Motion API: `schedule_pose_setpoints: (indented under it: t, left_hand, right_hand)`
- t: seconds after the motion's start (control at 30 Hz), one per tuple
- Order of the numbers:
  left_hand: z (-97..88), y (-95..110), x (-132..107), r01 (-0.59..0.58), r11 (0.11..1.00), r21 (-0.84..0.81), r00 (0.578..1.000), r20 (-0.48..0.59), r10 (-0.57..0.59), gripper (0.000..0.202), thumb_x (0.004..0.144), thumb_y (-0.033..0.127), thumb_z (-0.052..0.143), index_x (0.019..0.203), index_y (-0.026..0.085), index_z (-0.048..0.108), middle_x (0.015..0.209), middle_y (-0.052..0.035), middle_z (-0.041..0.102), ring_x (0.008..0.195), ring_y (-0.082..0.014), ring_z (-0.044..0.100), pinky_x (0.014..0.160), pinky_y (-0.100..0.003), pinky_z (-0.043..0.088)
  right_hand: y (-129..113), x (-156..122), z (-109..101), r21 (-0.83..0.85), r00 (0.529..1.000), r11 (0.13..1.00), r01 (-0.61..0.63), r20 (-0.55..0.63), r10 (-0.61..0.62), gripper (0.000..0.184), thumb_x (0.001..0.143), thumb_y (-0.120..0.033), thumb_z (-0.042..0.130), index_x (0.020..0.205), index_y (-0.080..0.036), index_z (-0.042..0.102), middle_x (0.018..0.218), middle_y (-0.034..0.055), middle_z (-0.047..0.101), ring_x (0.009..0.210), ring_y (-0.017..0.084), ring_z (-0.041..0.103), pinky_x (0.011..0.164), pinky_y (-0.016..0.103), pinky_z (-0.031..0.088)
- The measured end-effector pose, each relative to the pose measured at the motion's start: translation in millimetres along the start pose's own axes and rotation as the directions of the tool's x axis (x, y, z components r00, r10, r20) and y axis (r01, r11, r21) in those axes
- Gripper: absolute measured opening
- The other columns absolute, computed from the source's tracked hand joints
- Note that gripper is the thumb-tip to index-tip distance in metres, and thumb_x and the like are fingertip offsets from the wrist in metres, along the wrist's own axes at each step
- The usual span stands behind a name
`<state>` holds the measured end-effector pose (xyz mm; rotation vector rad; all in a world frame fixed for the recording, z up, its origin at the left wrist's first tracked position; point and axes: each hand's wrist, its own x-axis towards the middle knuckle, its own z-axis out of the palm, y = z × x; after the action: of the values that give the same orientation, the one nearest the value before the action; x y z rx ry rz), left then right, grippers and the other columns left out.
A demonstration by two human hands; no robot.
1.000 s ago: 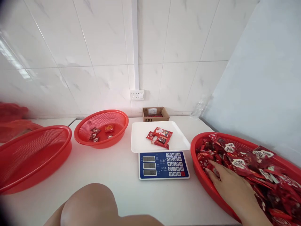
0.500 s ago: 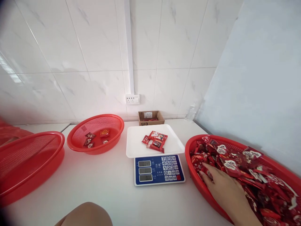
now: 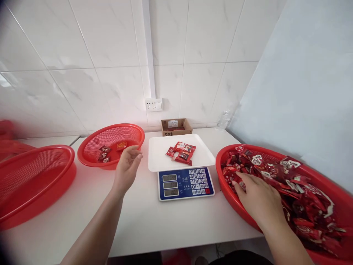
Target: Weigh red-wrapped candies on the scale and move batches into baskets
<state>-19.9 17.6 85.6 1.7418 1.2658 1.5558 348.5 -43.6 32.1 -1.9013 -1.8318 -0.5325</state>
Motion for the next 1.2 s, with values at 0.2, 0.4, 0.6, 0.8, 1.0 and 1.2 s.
schedule_pose_setpoints:
  t: [0.2,0.4,0.6,0.8,1.0,1.2]
  left_hand:
    - [10.2,-71.7,-23.3,-0.071,0.948,0.31,0.994,-0.06,0.094,0.036,0.088,0.029,0.047,0.122,0.018,0.042,0.115,-0.0127,0.055,0.107,-0.0225,0.053,0.091,-0.043,0.043]
    - [6.1,-85.9,-31.3,-0.117,0.921,0.371,0.989,-0.043,0.143,0.031,0.089,0.031,0.046,0.117,0.017,0.046,0.113,-0.0124,0.058,0.109,-0.0235,0.052,0.092,-0.043,0.043]
    - [6.5,-84.2,-33.3,-0.093,0.933,0.348,0.992,-0.045,0.116,0.027,0.089,0.03,0.045,0.113,0.018,0.049,0.11,-0.0111,0.06,0.106,-0.0226,0.055,0.089,-0.042,0.045]
    - [6.7,-83.4,-33.5,-0.093,0.942,0.322,0.993,-0.042,0.112,0.026,0.089,0.031,0.045,0.112,0.018,0.049,0.109,-0.0106,0.061,0.105,-0.0219,0.055,0.088,-0.041,0.046]
    - [5.9,-85.3,-32.8,-0.039,0.957,0.287,0.997,-0.05,0.055,0.028,0.088,0.033,0.046,0.111,0.018,0.051,0.11,-0.0104,0.061,0.105,-0.0219,0.056,0.089,-0.041,0.046]
    - [6.6,-88.8,-30.4,0.032,0.975,0.222,0.997,-0.08,-0.015,0.032,0.087,0.039,0.046,0.111,0.018,0.053,0.11,-0.0106,0.062,0.101,-0.0221,0.059,0.088,-0.041,0.047]
  right_hand:
    - [-62.7,29.3,-2.7,0.067,0.988,0.986,0.152,0.011,-0.153,0.038,0.087,-0.036,0.035,0.102,-0.015,0.063,0.103,0.0113,0.067,0.094,0.026,0.061,0.082,0.04,0.047]
    - [-109.3,55.5,31.5,0.097,0.926,0.983,0.156,0.333,-0.179,0.054,0.088,-0.046,0.03,0.134,-0.019,0.04,0.141,0.0108,0.039,0.129,0.029,0.034,0.1,0.051,0.033]
    - [-128.7,66.6,42.9,0.107,0.869,0.989,0.101,0.474,-0.14,0.056,0.089,-0.046,0.026,0.137,-0.019,0.036,0.144,0.008,0.033,0.135,0.027,0.022,0.105,0.056,0.022]
    - [-127.7,86.6,44.2,0.111,0.877,0.994,-0.014,0.48,-0.041,0.054,0.09,-0.044,0.028,0.136,-0.016,0.037,0.147,0.0106,0.027,0.136,0.028,0.019,0.105,0.055,0.023]
    - [-111.5,93.1,31.0,0.407,0.919,0.91,-0.077,0.383,-0.094,0.051,0.088,-0.046,0.032,0.129,-0.019,0.046,0.136,0.0089,0.046,0.127,0.023,0.038,0.105,0.042,0.032]
    - [-48.6,69.6,-3.3,0.321,0.93,0.918,-0.232,0.349,0.114,0.043,0.084,-0.039,0.039,0.12,-0.021,0.054,0.125,0.0066,0.057,0.119,0.025,0.048,0.101,0.041,0.037]
